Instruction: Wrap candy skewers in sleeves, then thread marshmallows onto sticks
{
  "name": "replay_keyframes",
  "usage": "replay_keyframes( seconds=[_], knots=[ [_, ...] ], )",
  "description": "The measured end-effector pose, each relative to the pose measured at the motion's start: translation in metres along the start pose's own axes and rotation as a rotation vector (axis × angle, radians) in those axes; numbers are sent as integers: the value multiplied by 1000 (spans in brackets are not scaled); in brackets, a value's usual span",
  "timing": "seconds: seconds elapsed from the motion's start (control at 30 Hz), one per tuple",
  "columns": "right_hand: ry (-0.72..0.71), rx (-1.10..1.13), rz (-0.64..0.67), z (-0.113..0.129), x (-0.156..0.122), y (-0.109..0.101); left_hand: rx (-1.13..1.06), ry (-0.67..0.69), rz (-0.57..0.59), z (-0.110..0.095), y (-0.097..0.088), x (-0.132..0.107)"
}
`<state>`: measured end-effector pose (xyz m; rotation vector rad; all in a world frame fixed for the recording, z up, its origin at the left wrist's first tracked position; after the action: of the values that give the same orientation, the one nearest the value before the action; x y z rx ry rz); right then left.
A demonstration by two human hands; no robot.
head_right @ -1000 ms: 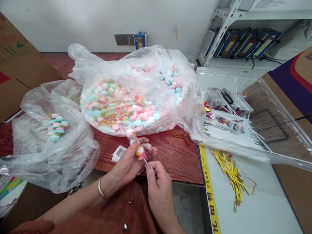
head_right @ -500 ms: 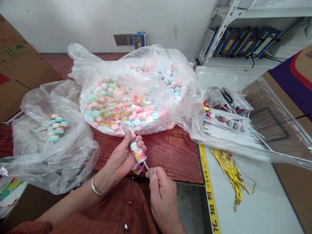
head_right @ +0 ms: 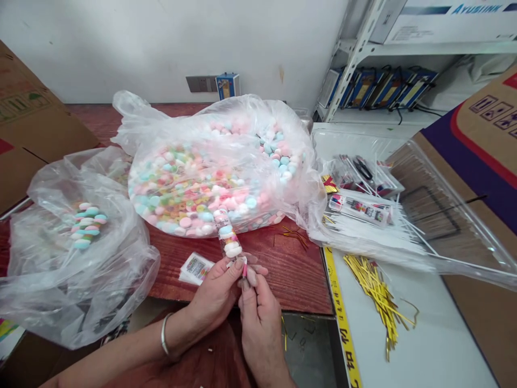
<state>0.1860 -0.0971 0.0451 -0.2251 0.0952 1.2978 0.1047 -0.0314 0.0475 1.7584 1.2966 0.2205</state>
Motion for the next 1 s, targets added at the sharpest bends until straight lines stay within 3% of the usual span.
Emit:
replay_keyframes(
  seconds=[0.1,0.27,0.37,0.47,0.5,0.57,0.7,0.77,0.87,0.93,1.0],
  knots=[
    [149,174,15,-6,7,7,49,-30,-54,11,-4,3],
    [159,329,-79,-12,17,10,143,-95,-27,14,-9,1],
    [277,632,47,-17,18,14,113,-192,95,8,-10,-4],
    [396,776,284,-15,13,17,123,-169,134,0,-14,-7],
    [414,765,326,-14,12,17,143,-148,109,-1,-16,-7],
    [375,647,281,-13,11,15,176,-107,28,-2,-21,-4],
    [135,360,-22,-10,10,14,240,1,-96,-6,-27,1],
    [165,477,39,-13,8,21,199,-44,-67,-7,-26,0],
    [236,639,259,-14,8,27,60,-203,36,-8,-23,-3],
    [101,330,271,-11,18,16,60,-192,44,-12,-26,-2],
    [-97,-251,75,-5,37,-5,145,-73,-20,-22,-33,3]
  ],
)
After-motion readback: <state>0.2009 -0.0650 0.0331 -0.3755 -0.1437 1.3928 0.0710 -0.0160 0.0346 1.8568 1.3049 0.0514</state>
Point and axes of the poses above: each hand's wrist, its own x-axis towards the middle knuckle, its own y-axis out of the palm, z = x × y, the point moved 3 cm from there along x, towards the middle knuckle, and after that the axes turned 7 degrees about -x, right-handed, at the moved point
